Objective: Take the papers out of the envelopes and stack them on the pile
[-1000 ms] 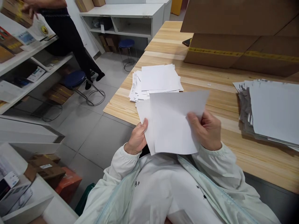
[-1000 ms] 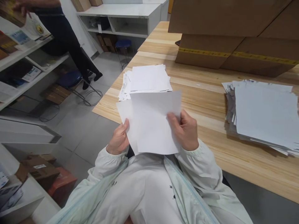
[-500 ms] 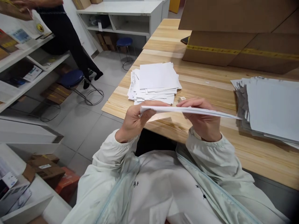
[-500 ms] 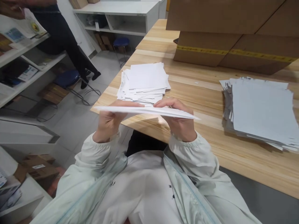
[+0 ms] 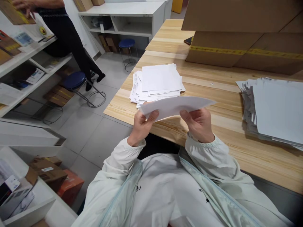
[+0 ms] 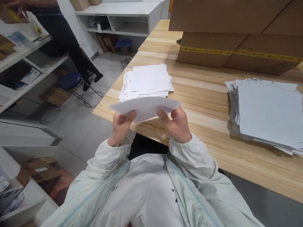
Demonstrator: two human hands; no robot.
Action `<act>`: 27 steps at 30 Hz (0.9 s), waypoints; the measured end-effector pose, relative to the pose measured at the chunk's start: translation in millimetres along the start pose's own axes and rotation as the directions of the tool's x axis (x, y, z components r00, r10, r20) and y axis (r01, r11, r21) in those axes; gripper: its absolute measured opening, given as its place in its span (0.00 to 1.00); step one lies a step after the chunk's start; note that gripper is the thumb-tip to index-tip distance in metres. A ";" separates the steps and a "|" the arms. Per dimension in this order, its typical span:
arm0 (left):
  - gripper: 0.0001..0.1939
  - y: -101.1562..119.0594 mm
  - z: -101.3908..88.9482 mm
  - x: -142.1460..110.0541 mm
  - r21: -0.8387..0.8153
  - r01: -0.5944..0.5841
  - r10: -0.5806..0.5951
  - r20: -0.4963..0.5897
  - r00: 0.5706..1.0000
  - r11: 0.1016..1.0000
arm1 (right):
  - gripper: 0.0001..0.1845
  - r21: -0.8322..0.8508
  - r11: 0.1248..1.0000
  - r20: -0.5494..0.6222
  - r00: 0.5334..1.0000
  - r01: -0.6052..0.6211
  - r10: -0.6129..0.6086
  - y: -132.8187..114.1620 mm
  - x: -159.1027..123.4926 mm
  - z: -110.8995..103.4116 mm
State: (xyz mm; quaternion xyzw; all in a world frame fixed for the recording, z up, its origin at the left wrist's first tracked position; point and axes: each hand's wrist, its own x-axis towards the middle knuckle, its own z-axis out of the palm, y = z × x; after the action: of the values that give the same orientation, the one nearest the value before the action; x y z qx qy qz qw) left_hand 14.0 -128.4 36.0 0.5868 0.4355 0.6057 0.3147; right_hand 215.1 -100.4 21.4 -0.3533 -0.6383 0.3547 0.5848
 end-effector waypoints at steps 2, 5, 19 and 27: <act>0.16 4.0 2.6 -0.8 0.012 -0.023 0.023 -0.027 0.999 1.000 | 0.15 -0.029 0.999 -0.048 0.999 0.021 -0.022 -4.5 -1.2 -0.8; 0.16 6.6 5.3 -1.6 0.010 -0.031 0.032 -0.064 0.997 0.999 | 0.13 -0.064 0.996 -0.076 0.995 0.057 -0.062 -6.6 -3.5 -3.8; 0.26 6.7 20.3 -7.0 0.030 0.012 -0.009 -0.084 0.996 0.999 | 0.16 -0.033 0.999 -0.090 0.996 0.004 -0.007 -3.2 -9.6 0.5; 0.18 21.2 38.4 -21.2 0.085 -0.218 0.224 -0.060 0.973 0.972 | 0.12 -0.174 0.982 -0.277 0.953 0.075 -0.122 -22.7 -23.3 -26.2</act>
State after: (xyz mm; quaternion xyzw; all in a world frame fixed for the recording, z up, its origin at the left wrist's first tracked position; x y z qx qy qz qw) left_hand 57.0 -150.3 43.2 0.6222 0.4014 0.6394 0.2070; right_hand 242.0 -130.8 31.2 -0.4149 -0.5905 0.2174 0.6572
